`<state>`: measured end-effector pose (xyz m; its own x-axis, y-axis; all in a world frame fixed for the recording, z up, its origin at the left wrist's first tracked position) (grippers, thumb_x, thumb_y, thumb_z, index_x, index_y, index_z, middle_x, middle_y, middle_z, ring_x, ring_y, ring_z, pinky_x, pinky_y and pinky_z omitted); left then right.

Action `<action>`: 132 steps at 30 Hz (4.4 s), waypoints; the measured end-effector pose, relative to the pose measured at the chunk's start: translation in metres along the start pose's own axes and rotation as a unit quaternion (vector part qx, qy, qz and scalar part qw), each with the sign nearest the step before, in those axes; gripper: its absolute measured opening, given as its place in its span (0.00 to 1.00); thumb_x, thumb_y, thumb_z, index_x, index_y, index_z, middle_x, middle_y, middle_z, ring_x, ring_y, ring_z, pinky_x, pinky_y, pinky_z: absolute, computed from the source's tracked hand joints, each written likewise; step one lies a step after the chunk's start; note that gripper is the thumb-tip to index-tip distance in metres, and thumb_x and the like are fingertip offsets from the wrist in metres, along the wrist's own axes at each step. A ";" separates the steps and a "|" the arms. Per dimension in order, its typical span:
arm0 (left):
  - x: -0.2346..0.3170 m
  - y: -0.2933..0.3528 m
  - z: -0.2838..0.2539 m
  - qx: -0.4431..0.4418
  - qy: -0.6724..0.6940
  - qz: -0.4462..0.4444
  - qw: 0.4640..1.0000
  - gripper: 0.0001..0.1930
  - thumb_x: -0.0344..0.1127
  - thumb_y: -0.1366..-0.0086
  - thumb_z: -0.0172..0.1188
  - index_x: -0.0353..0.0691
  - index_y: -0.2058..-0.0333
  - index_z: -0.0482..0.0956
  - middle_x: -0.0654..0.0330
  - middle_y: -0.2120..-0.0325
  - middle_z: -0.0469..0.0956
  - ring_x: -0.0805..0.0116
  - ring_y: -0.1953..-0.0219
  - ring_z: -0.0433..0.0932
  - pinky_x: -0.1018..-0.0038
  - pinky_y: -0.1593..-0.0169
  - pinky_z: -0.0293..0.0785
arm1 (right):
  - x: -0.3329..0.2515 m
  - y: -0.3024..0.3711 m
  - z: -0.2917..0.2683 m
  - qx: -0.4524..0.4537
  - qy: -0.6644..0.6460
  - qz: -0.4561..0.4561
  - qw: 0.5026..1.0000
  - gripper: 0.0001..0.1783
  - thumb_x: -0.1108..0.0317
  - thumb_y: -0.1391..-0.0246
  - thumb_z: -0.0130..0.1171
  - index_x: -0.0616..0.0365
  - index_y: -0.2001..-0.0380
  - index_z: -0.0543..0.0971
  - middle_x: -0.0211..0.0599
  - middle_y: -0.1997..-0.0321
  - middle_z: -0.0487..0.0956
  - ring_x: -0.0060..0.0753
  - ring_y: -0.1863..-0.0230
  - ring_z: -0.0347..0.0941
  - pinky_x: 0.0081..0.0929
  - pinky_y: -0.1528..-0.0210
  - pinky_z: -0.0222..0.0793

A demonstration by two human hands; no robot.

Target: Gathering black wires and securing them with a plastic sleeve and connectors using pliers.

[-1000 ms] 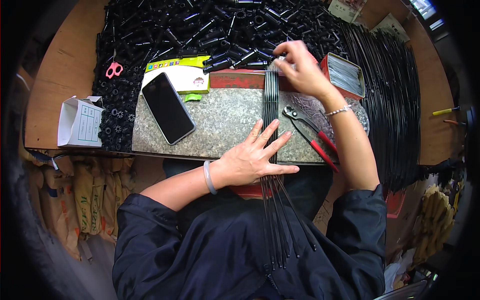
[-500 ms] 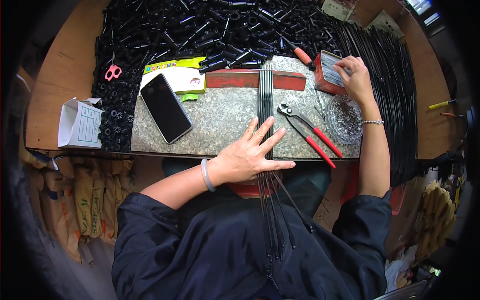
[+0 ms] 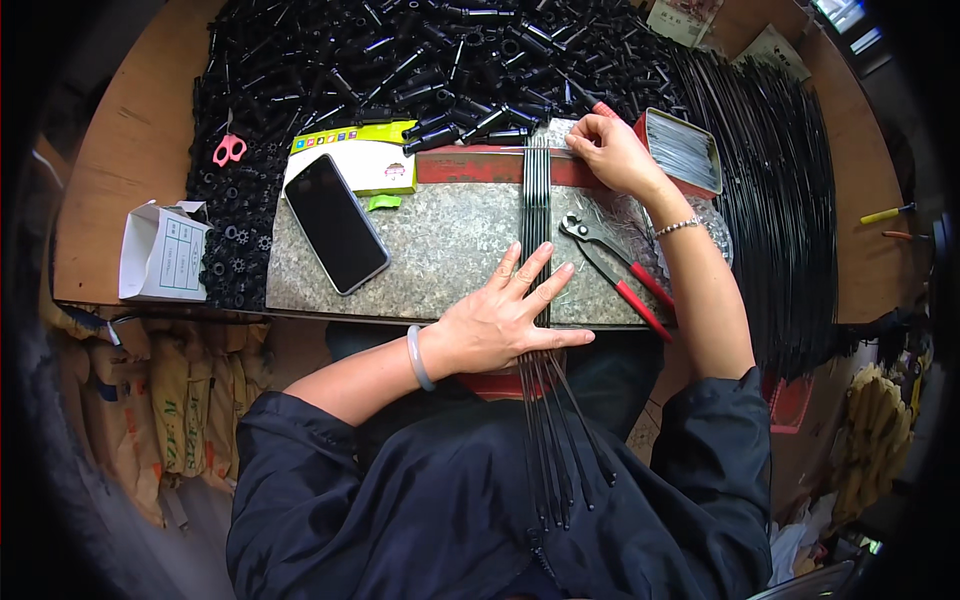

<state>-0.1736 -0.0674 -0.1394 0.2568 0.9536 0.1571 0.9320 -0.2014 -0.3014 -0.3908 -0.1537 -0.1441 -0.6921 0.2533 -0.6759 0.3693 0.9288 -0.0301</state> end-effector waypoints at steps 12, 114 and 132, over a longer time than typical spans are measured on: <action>-0.001 0.000 0.000 -0.001 0.008 -0.003 1.000 0.31 0.36 0.45 0.50 0.77 0.43 0.63 0.43 0.41 0.57 0.34 0.39 0.55 0.41 0.42 0.55 | 0.010 -0.006 0.004 -0.003 0.007 -0.005 1.000 0.13 0.63 0.47 0.56 0.65 0.72 0.77 0.39 0.76 0.78 0.28 0.72 0.73 0.28 0.65 0.68; 0.064 -0.012 -0.132 0.158 0.210 0.082 0.961 0.15 0.30 0.50 0.66 0.37 0.62 0.79 0.59 0.68 0.81 0.62 0.68 0.81 0.67 0.59 0.78 | -0.205 0.283 -0.088 0.234 0.107 -0.325 0.910 0.12 0.69 0.65 0.69 0.52 0.71 0.80 0.22 0.82 0.66 0.25 0.79 0.60 0.30 0.65 0.57; 0.067 -0.015 -0.126 0.147 0.195 0.095 0.965 0.13 0.36 0.51 0.66 0.36 0.67 0.79 0.57 0.72 0.80 0.60 0.69 0.81 0.67 0.59 0.79 | -0.217 0.272 -0.077 0.193 0.117 -0.404 0.887 0.13 0.62 0.65 0.69 0.48 0.70 0.82 0.20 0.81 0.65 0.22 0.79 0.59 0.28 0.67 0.59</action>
<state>-0.1380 -0.0289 -0.0058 0.5456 0.7375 0.3980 0.7610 -0.2369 -0.6040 -0.1880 0.0650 0.0512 -0.9205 -0.3610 -0.1494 -0.1517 0.6828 -0.7147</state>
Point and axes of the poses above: each hand's wrist, its own y-axis away from the middle knuckle, its own z-axis out of the palm, x = y × z, the point moved 8 cm from there along -y, towards the middle knuckle
